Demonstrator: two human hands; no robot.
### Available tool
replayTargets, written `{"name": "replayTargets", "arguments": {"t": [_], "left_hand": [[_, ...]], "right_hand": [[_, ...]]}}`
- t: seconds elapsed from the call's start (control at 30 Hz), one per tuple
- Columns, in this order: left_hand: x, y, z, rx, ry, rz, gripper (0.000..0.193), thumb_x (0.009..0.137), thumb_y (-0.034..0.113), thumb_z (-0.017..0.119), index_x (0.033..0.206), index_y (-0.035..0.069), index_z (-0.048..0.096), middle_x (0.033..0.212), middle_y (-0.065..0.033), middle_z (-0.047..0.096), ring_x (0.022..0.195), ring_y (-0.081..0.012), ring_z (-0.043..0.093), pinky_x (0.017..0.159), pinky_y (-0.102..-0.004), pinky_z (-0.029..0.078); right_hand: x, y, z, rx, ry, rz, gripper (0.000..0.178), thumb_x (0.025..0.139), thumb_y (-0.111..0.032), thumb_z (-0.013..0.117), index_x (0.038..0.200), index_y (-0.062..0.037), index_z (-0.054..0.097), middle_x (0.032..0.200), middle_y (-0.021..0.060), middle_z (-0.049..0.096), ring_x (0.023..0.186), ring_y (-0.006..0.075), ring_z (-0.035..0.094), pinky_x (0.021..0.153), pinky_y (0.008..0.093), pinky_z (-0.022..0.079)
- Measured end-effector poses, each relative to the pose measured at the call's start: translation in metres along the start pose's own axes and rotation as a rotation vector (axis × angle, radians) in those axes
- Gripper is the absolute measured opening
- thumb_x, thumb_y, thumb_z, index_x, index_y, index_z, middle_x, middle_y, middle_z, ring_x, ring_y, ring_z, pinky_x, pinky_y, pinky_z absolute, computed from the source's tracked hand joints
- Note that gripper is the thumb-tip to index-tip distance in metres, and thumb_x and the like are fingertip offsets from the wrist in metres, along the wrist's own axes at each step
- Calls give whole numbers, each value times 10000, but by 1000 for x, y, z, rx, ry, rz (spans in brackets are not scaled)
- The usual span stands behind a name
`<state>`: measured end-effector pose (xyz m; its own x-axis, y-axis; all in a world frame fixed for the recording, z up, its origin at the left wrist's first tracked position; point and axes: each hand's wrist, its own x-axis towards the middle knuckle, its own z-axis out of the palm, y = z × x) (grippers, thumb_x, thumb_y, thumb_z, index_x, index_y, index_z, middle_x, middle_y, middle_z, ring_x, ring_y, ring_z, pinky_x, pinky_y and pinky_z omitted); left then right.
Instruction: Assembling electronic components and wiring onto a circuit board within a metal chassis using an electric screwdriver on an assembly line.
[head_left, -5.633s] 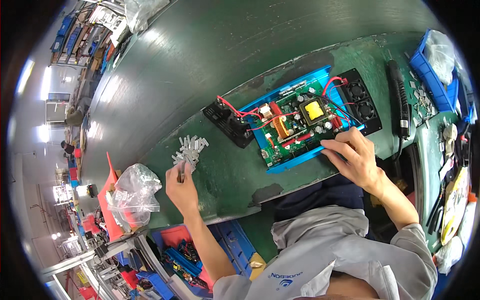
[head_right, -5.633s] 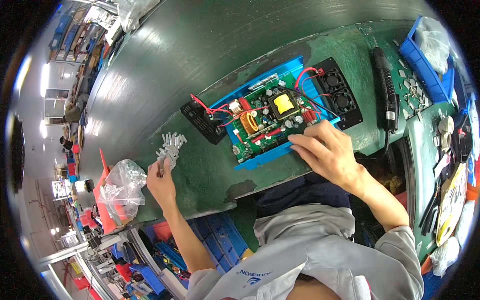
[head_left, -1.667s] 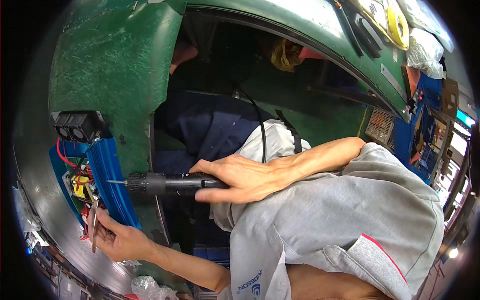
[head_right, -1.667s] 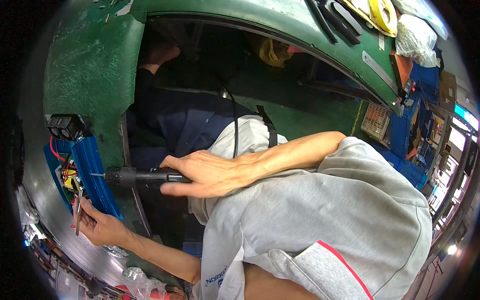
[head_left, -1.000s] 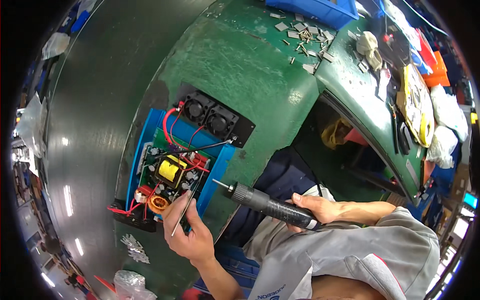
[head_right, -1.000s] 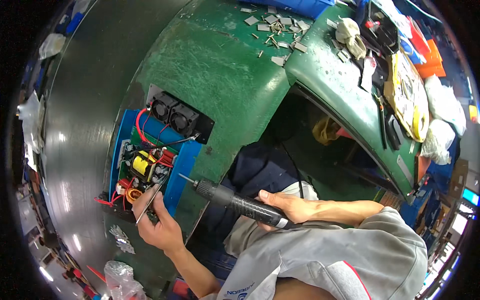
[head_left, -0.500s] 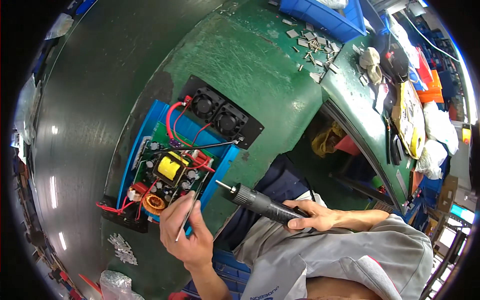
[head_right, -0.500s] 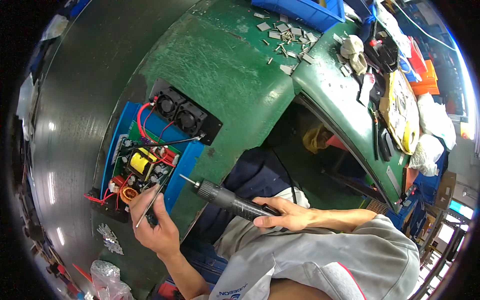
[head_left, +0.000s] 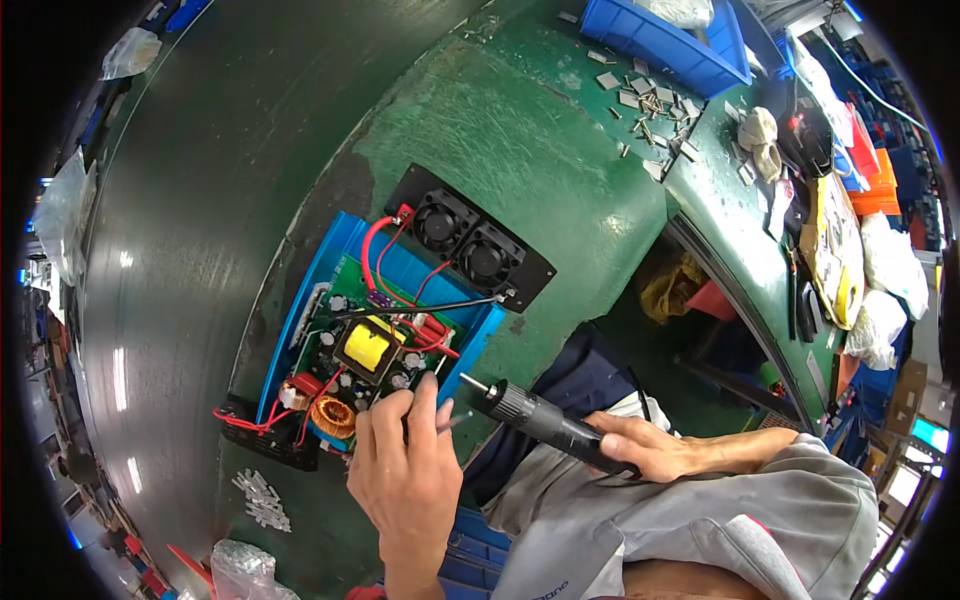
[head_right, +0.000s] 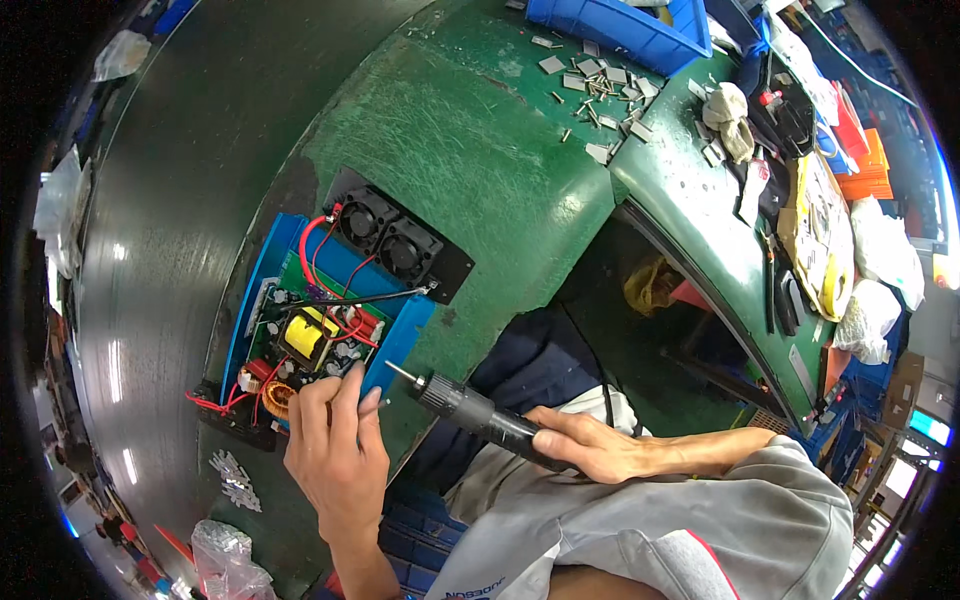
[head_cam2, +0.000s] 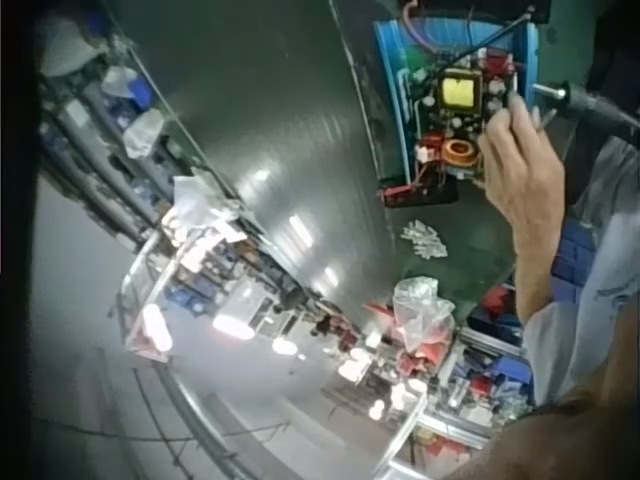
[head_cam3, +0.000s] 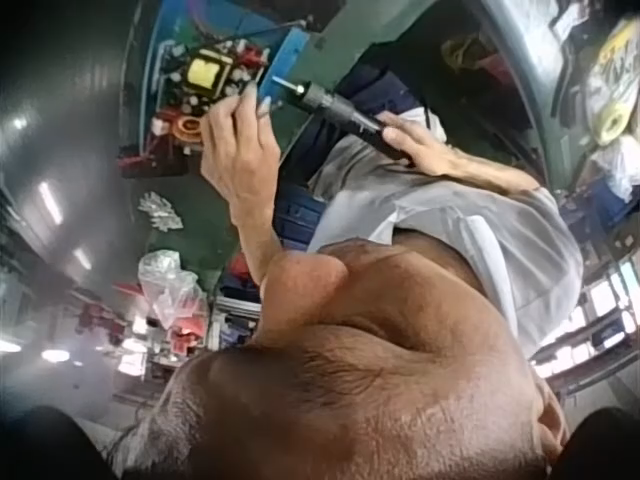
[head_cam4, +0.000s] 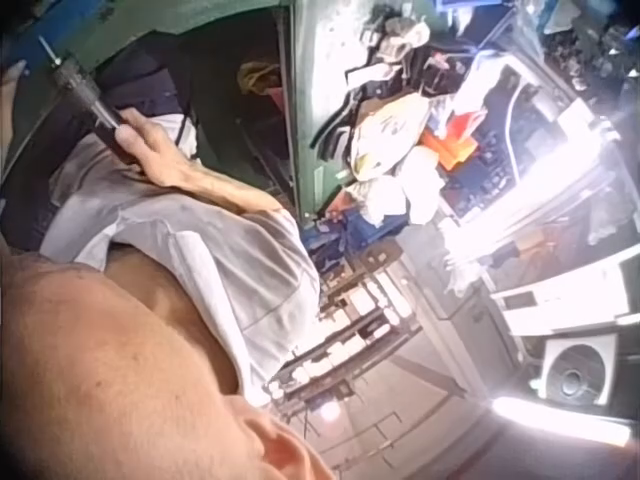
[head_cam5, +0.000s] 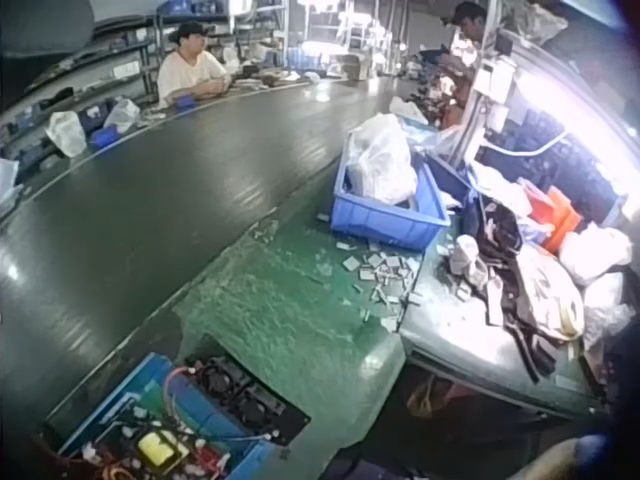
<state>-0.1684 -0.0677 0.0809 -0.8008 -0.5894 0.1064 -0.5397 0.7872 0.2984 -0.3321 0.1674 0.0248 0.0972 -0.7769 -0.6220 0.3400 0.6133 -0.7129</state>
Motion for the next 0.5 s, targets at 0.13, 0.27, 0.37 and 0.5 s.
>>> {"name": "replayTargets", "arguments": {"t": [0.13,0.27,0.37,0.5], "left_hand": [[3,3,-3,79,-45,28,216,906,110,696,1112,44,685,972,-76,582,880,-271,625,649,-386,520],[5,1,-5,79,-82,41,221,913,112,688,1122,44,674,964,-77,570,874,-267,632,628,-389,526],[9,-2,-9,47,-148,47,232,907,117,693,1126,42,670,942,-77,554,861,-256,636,612,-392,519],[10,-7,-10,53,-163,75,250,873,108,713,1112,49,673,919,-60,544,836,-237,632,596,-382,495]], "right_hand": [[0,5,1,59,25,16,800,1019,-674,345,1330,46,506,942,57,634,880,127,557,818,290,449],[2,-1,3,0,53,37,739,1056,-606,288,1355,33,507,906,70,650,879,148,599,822,308,473],[9,6,-3,50,-6,-17,657,1089,-538,275,1360,6,526,876,69,664,852,129,618,790,296,492],[18,13,-6,376,-94,134,801,974,-730,372,1230,5,566,787,89,635,661,150,598,610,277,462]]}}
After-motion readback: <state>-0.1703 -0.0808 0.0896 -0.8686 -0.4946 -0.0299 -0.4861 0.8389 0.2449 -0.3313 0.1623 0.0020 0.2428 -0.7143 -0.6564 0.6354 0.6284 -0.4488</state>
